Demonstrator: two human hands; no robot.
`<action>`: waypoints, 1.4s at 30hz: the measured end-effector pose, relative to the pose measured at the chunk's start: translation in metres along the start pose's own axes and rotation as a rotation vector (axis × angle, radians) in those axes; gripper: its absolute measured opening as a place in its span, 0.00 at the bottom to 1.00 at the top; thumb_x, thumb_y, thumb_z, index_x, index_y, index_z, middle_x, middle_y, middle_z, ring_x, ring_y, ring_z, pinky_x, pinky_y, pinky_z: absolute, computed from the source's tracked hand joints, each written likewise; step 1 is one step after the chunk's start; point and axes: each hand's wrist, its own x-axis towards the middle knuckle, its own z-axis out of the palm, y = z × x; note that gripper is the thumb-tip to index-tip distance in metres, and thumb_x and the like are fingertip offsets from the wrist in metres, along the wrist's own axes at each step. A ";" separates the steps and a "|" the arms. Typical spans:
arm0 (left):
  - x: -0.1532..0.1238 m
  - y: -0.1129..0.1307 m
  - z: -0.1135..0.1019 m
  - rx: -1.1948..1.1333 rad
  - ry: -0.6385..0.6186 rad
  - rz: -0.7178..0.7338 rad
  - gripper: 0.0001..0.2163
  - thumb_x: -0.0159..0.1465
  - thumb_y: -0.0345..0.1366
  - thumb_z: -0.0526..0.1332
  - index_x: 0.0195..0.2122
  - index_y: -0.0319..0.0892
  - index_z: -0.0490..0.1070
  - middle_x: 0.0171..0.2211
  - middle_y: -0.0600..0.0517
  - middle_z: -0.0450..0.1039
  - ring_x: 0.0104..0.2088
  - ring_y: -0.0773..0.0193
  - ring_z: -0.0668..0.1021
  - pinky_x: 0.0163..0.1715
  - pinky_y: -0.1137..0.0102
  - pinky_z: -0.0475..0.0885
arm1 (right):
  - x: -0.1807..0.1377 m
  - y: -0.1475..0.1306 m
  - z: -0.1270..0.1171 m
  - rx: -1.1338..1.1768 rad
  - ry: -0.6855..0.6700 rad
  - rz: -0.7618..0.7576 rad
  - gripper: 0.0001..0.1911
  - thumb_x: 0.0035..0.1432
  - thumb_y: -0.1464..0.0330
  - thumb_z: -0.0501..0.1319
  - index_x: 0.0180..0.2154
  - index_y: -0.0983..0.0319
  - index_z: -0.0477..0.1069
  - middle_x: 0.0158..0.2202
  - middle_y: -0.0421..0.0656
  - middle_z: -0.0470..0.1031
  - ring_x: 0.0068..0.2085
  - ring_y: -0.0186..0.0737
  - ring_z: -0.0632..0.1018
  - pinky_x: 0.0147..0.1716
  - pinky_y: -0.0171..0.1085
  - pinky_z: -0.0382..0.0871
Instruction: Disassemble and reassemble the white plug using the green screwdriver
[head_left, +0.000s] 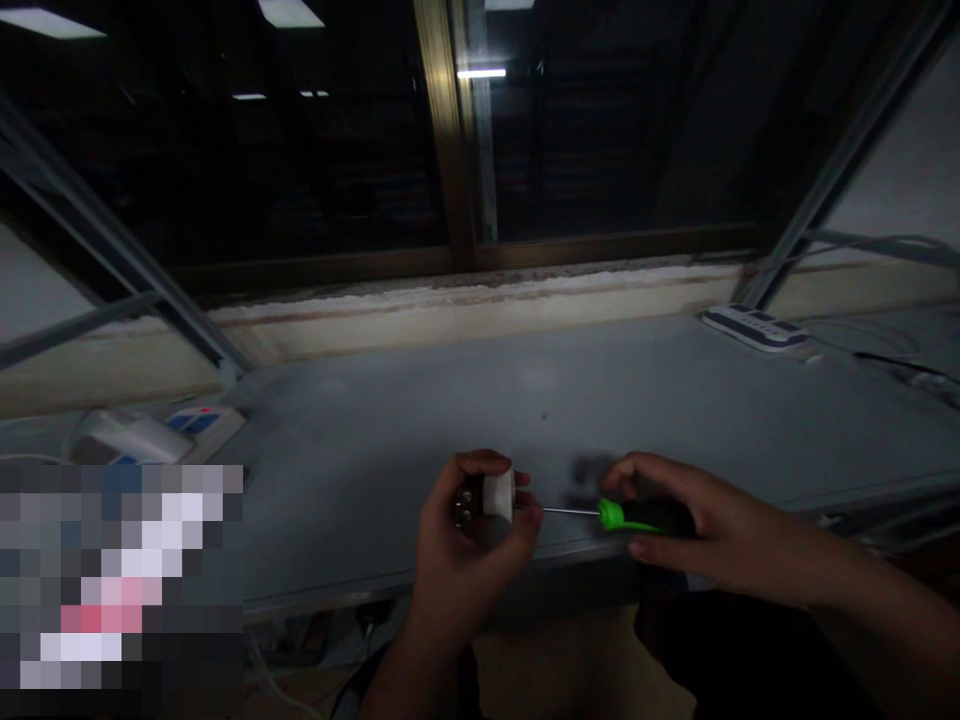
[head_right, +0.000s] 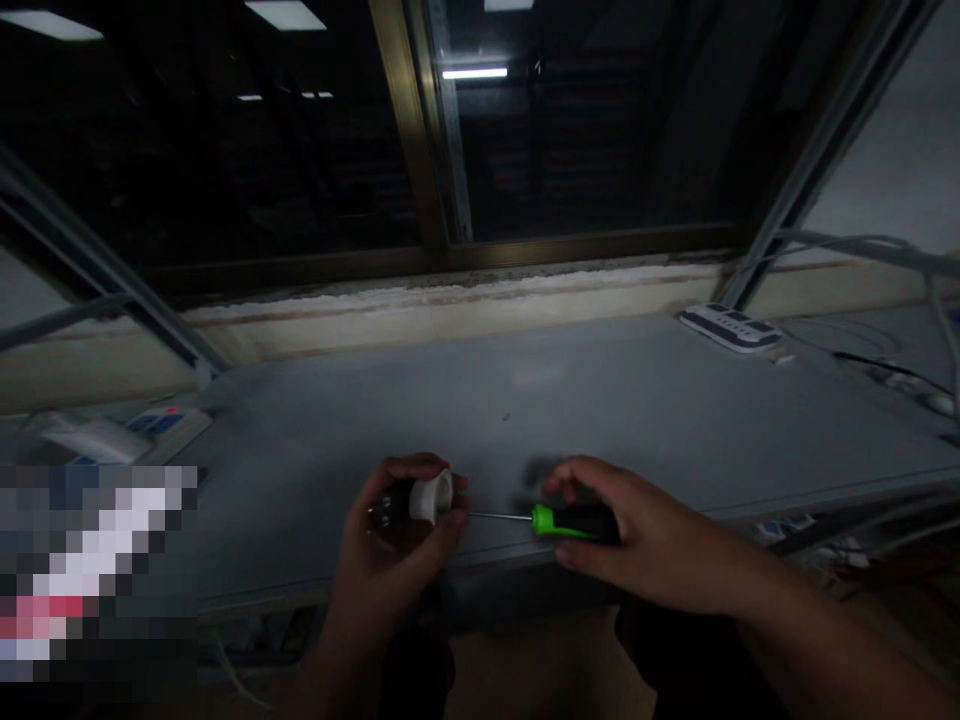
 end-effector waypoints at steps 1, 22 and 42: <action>0.002 0.001 -0.001 0.018 0.004 0.010 0.15 0.55 0.31 0.76 0.40 0.44 0.75 0.42 0.50 0.74 0.40 0.61 0.82 0.39 0.72 0.77 | 0.002 0.002 0.000 0.027 0.024 0.001 0.13 0.60 0.65 0.67 0.46 0.55 0.69 0.45 0.40 0.77 0.46 0.41 0.78 0.45 0.39 0.73; 0.015 -0.003 -0.017 0.211 -0.022 -0.144 0.15 0.60 0.31 0.72 0.45 0.46 0.72 0.43 0.50 0.75 0.43 0.63 0.81 0.42 0.73 0.74 | 0.020 0.040 0.008 0.121 0.140 -0.138 0.05 0.63 0.66 0.66 0.41 0.55 0.72 0.42 0.39 0.73 0.43 0.38 0.76 0.43 0.37 0.71; 0.010 -0.013 -0.024 0.273 -0.100 0.130 0.15 0.62 0.25 0.69 0.45 0.49 0.70 0.48 0.52 0.65 0.46 0.63 0.82 0.44 0.72 0.78 | 0.021 0.046 0.005 0.408 0.019 0.123 0.18 0.70 0.52 0.58 0.49 0.58 0.69 0.31 0.40 0.76 0.27 0.33 0.74 0.27 0.34 0.69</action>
